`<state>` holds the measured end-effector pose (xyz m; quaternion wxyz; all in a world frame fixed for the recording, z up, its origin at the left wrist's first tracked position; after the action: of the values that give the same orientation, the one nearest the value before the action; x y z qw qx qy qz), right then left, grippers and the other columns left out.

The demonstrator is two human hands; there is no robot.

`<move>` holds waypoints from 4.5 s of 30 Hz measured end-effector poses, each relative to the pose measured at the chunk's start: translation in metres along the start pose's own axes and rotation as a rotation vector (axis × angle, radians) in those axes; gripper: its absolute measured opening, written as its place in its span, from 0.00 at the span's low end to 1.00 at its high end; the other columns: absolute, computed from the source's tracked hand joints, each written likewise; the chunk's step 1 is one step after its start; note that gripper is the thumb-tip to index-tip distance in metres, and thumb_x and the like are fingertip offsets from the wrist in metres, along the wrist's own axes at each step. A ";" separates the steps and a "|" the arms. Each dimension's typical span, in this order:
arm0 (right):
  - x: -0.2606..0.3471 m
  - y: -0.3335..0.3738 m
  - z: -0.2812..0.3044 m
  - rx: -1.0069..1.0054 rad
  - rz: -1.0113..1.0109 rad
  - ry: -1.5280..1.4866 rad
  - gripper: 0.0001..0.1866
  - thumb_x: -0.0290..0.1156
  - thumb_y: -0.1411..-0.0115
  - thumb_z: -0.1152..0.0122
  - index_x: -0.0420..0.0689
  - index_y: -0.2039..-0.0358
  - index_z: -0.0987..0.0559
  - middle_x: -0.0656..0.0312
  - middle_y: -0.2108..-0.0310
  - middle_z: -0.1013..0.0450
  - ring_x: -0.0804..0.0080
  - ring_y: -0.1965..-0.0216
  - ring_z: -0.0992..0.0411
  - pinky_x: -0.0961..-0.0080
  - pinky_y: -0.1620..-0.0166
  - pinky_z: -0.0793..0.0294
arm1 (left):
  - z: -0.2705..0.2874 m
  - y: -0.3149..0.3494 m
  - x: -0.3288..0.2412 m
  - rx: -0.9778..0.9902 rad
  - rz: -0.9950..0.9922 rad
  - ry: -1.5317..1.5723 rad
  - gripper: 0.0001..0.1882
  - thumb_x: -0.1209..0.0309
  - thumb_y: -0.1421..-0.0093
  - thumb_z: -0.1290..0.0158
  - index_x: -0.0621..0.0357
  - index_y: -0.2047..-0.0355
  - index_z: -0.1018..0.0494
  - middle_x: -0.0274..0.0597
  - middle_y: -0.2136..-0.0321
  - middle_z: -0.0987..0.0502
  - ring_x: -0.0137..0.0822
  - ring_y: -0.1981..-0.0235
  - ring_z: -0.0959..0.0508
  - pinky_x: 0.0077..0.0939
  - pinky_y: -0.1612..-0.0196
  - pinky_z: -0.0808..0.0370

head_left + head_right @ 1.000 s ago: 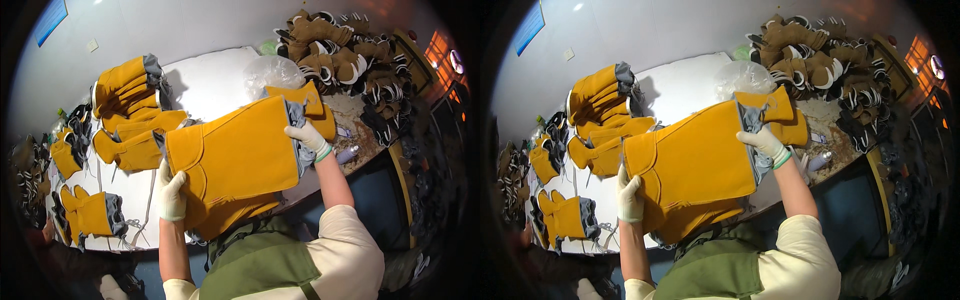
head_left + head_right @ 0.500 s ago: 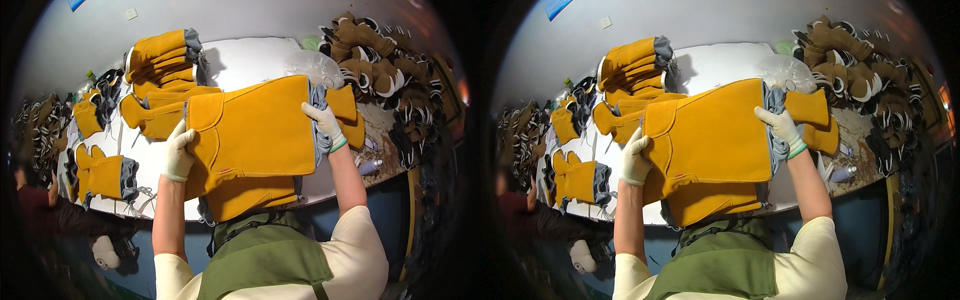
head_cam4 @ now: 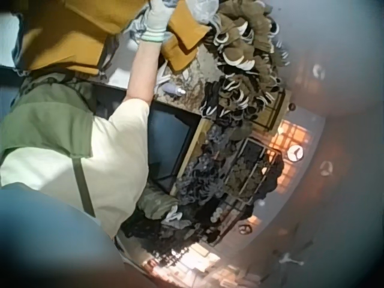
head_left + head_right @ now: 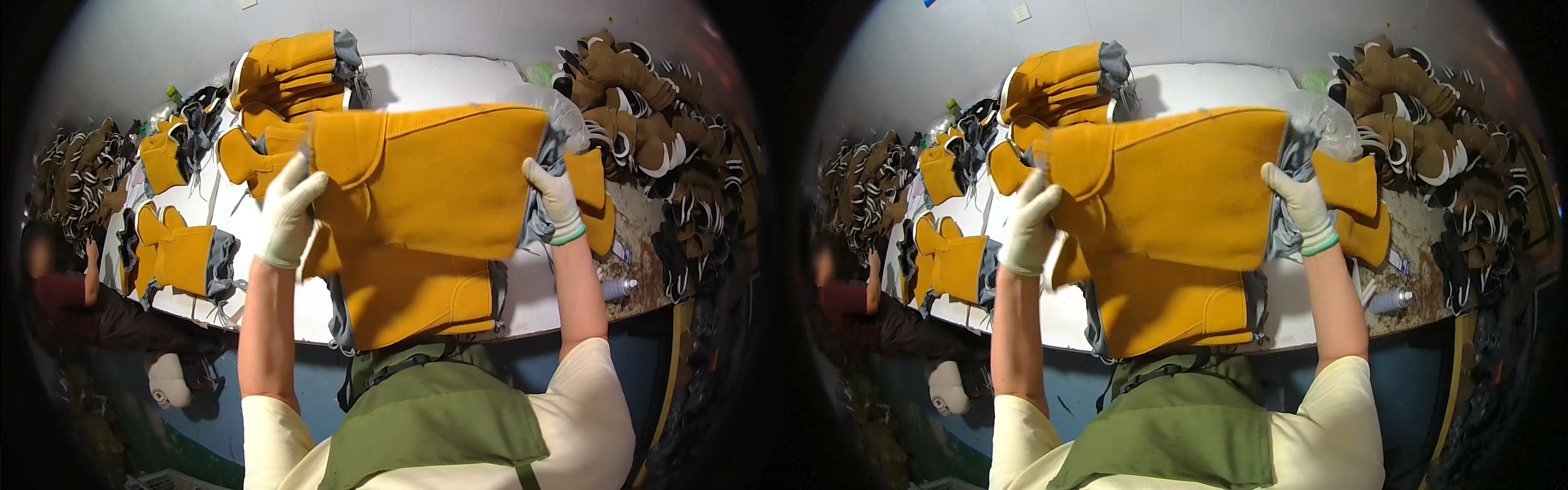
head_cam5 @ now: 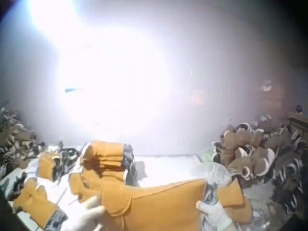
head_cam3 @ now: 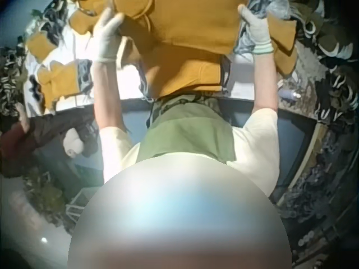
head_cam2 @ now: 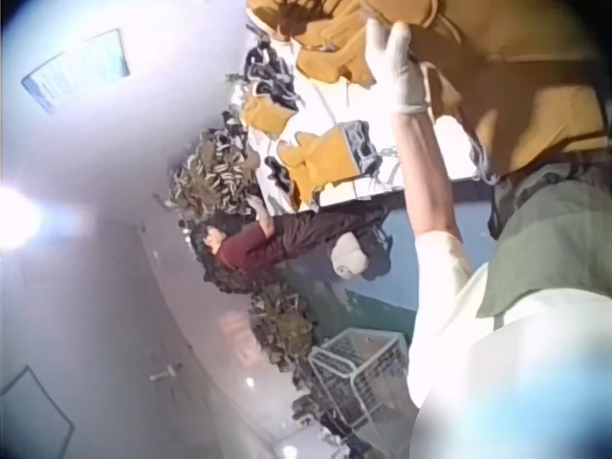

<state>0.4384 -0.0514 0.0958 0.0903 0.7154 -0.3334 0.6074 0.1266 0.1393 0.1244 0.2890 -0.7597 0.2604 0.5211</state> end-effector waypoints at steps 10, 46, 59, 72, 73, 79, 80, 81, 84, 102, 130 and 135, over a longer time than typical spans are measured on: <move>0.054 0.025 -0.018 0.058 0.749 0.990 0.16 0.30 0.40 0.39 0.45 0.51 0.24 0.57 0.50 0.28 0.64 0.51 0.28 0.73 0.47 0.29 | -0.055 0.053 -0.092 0.097 -0.877 -0.898 0.20 0.89 0.51 0.44 0.57 0.58 0.25 0.45 0.54 0.23 0.47 0.48 0.27 0.38 0.46 0.32; -0.139 0.155 0.072 0.093 -0.548 0.099 0.12 0.20 0.43 0.42 0.35 0.58 0.24 0.58 0.58 0.28 0.75 0.58 0.30 0.79 0.50 0.32 | 0.021 0.189 0.128 -0.420 0.223 -0.129 0.28 0.83 0.44 0.51 0.68 0.42 0.39 0.45 0.49 0.29 0.34 0.45 0.30 0.27 0.42 0.34; -0.101 0.197 0.045 0.193 -0.337 0.436 0.13 0.15 0.60 0.31 0.44 0.85 0.28 0.62 0.70 0.28 0.73 0.66 0.33 0.74 0.57 0.33 | 0.033 0.262 0.139 -0.309 -0.126 -0.412 0.21 0.89 0.49 0.44 0.58 0.56 0.34 0.46 0.63 0.25 0.36 0.62 0.25 0.26 0.57 0.28; -0.022 0.192 -0.016 0.539 -0.033 0.658 0.13 0.23 0.56 0.24 0.43 0.75 0.23 0.53 0.63 0.27 0.63 0.61 0.24 0.71 0.59 0.25 | 0.039 0.282 0.117 -0.494 -0.009 -0.516 0.19 0.89 0.49 0.43 0.55 0.70 0.40 0.37 0.74 0.33 0.28 0.72 0.32 0.21 0.65 0.32; -0.016 0.188 -0.018 0.496 -0.024 0.630 0.19 0.27 0.56 0.24 0.41 0.67 0.26 0.53 0.61 0.27 0.63 0.59 0.25 0.70 0.57 0.25 | 0.035 0.282 0.109 -0.517 -0.011 -0.558 0.19 0.88 0.49 0.42 0.55 0.70 0.40 0.36 0.76 0.33 0.27 0.73 0.33 0.20 0.66 0.33; -0.018 0.175 -0.036 0.287 -0.068 0.289 0.33 0.42 0.42 0.34 0.35 0.44 0.33 0.50 0.53 0.26 0.63 0.51 0.25 0.66 0.52 0.22 | 0.033 0.308 0.077 -0.680 -0.013 -1.144 0.16 0.77 0.43 0.42 0.60 0.53 0.28 0.46 0.59 0.22 0.40 0.58 0.22 0.34 0.51 0.28; -0.015 0.175 -0.047 0.417 0.053 0.646 0.31 0.42 0.41 0.36 0.35 0.45 0.33 0.50 0.53 0.26 0.63 0.53 0.25 0.66 0.53 0.22 | 0.052 0.321 0.078 -0.722 -0.035 -1.085 0.18 0.74 0.42 0.43 0.60 0.51 0.29 0.46 0.57 0.23 0.41 0.57 0.22 0.35 0.50 0.28; -0.013 0.170 -0.053 0.405 0.050 0.460 0.23 0.38 0.41 0.37 0.37 0.50 0.29 0.51 0.55 0.26 0.61 0.55 0.26 0.63 0.53 0.23 | 0.072 0.333 0.080 -0.762 -0.059 -1.023 0.19 0.71 0.40 0.44 0.60 0.48 0.30 0.46 0.54 0.23 0.42 0.55 0.22 0.36 0.48 0.28; -0.002 0.148 -0.094 0.560 0.186 0.093 0.07 0.28 0.44 0.37 0.42 0.64 0.20 0.54 0.60 0.26 0.56 0.59 0.28 0.60 0.54 0.25 | 0.088 0.341 0.070 -0.859 -0.139 -0.748 0.20 0.71 0.40 0.44 0.61 0.48 0.30 0.46 0.54 0.23 0.42 0.55 0.22 0.36 0.48 0.28; 0.011 0.180 -0.147 0.802 0.444 0.337 0.17 0.26 0.56 0.31 0.51 0.62 0.17 0.51 0.51 0.27 0.48 0.52 0.27 0.58 0.52 0.25 | 0.082 0.255 0.056 -0.691 -0.219 -0.042 0.22 0.71 0.42 0.46 0.65 0.48 0.33 0.49 0.54 0.24 0.43 0.54 0.22 0.37 0.48 0.27; -0.017 0.196 -0.093 0.633 -0.118 0.050 0.25 0.21 0.50 0.31 0.34 0.50 0.25 0.49 0.51 0.26 0.58 0.50 0.27 0.69 0.47 0.30 | 0.080 0.241 0.041 -0.662 -0.225 -0.075 0.30 0.85 0.53 0.54 0.70 0.46 0.35 0.50 0.50 0.27 0.44 0.50 0.24 0.36 0.45 0.29; -0.008 0.199 -0.093 0.617 -0.094 0.142 0.23 0.25 0.49 0.30 0.34 0.52 0.24 0.50 0.54 0.26 0.58 0.54 0.26 0.70 0.51 0.28 | 0.082 0.229 0.046 -0.629 -0.205 -0.085 0.32 0.86 0.52 0.53 0.70 0.43 0.38 0.50 0.49 0.28 0.46 0.50 0.25 0.37 0.44 0.29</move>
<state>0.2462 -0.1508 0.0560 -0.0798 0.6795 -0.0929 0.7234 -0.0704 0.0337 0.0190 0.1019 -0.8115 -0.0031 0.5755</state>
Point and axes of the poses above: each hand's wrist, its own y-axis away from the middle knuckle, its own z-axis out of the back of the hand, x = y × z, the point moved 10 cm from there along -y, towards the middle knuckle
